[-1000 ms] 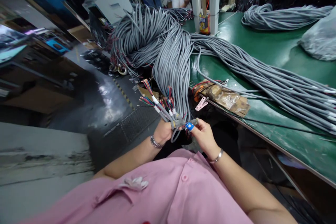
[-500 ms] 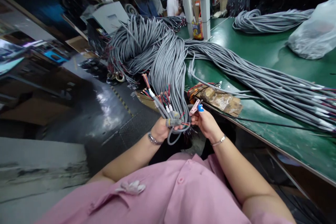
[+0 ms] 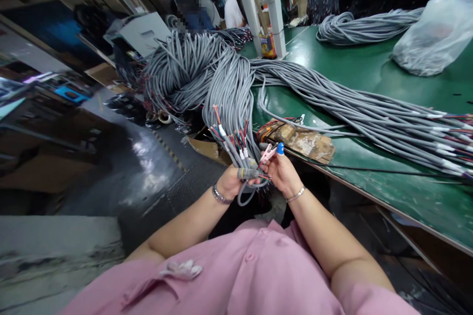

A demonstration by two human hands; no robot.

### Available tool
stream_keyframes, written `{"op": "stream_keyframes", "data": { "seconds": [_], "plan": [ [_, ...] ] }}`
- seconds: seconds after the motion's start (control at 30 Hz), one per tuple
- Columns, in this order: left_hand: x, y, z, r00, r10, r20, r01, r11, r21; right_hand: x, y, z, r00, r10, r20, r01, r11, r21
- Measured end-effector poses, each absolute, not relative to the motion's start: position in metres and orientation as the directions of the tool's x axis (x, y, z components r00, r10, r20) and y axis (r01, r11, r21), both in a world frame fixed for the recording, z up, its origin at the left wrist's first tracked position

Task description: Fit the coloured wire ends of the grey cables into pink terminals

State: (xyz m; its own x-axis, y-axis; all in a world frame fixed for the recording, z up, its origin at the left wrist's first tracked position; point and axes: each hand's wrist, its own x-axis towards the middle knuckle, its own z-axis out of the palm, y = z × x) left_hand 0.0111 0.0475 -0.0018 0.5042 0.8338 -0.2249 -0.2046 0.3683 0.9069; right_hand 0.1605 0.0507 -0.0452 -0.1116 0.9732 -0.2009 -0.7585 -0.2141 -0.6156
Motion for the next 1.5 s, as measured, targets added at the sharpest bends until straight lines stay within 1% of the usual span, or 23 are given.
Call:
{"op": "stream_keyframes", "data": {
  "seconds": [0.13,0.27,0.37,0.57,0.8,1.03,1.33,1.5],
  "plan": [
    [0.013,0.047,-0.004,0.499,0.84,-0.215,-0.203,0.354,0.913,0.159,0.052,-0.046,-0.097,0.975,-0.202,-0.827,-0.191,-0.529],
    [0.013,0.046,-0.006,0.489,0.847,-0.208,-0.199,0.34,0.919,0.155,0.054,-0.048,-0.119,0.982,-0.148,-0.891,-0.172,-0.421],
    [0.013,0.046,-0.007,0.465,0.857,-0.222,-0.19,0.342,0.92,0.155,0.054,-0.049,-0.128,0.982,-0.139,-0.905,-0.173,-0.388],
    [0.013,0.044,-0.006,0.468,0.856,-0.222,-0.179,0.338,0.924,0.159,0.051,-0.049,-0.196,0.966,-0.168,-0.908,-0.243,-0.342],
    [0.009,0.033,-0.003,0.424,0.873,-0.24,-0.219,0.356,0.908,0.164,0.043,-0.047,-0.271,0.955,-0.122,-0.885,-0.297,-0.359],
    [0.011,0.031,-0.001,0.384,0.896,-0.223,-0.234,0.328,0.915,0.165,0.04,-0.041,-0.189,0.972,-0.139,-0.866,-0.232,-0.443],
    [0.016,0.035,-0.007,0.358,0.905,-0.228,-0.251,0.328,0.91,0.161,0.044,-0.043,-0.145,0.971,-0.191,-0.9,-0.209,-0.382],
    [0.018,0.035,-0.006,0.344,0.906,-0.247,-0.247,0.341,0.907,0.158,0.045,-0.045,-0.136,0.969,-0.207,-0.907,-0.206,-0.368]
  ]
}}
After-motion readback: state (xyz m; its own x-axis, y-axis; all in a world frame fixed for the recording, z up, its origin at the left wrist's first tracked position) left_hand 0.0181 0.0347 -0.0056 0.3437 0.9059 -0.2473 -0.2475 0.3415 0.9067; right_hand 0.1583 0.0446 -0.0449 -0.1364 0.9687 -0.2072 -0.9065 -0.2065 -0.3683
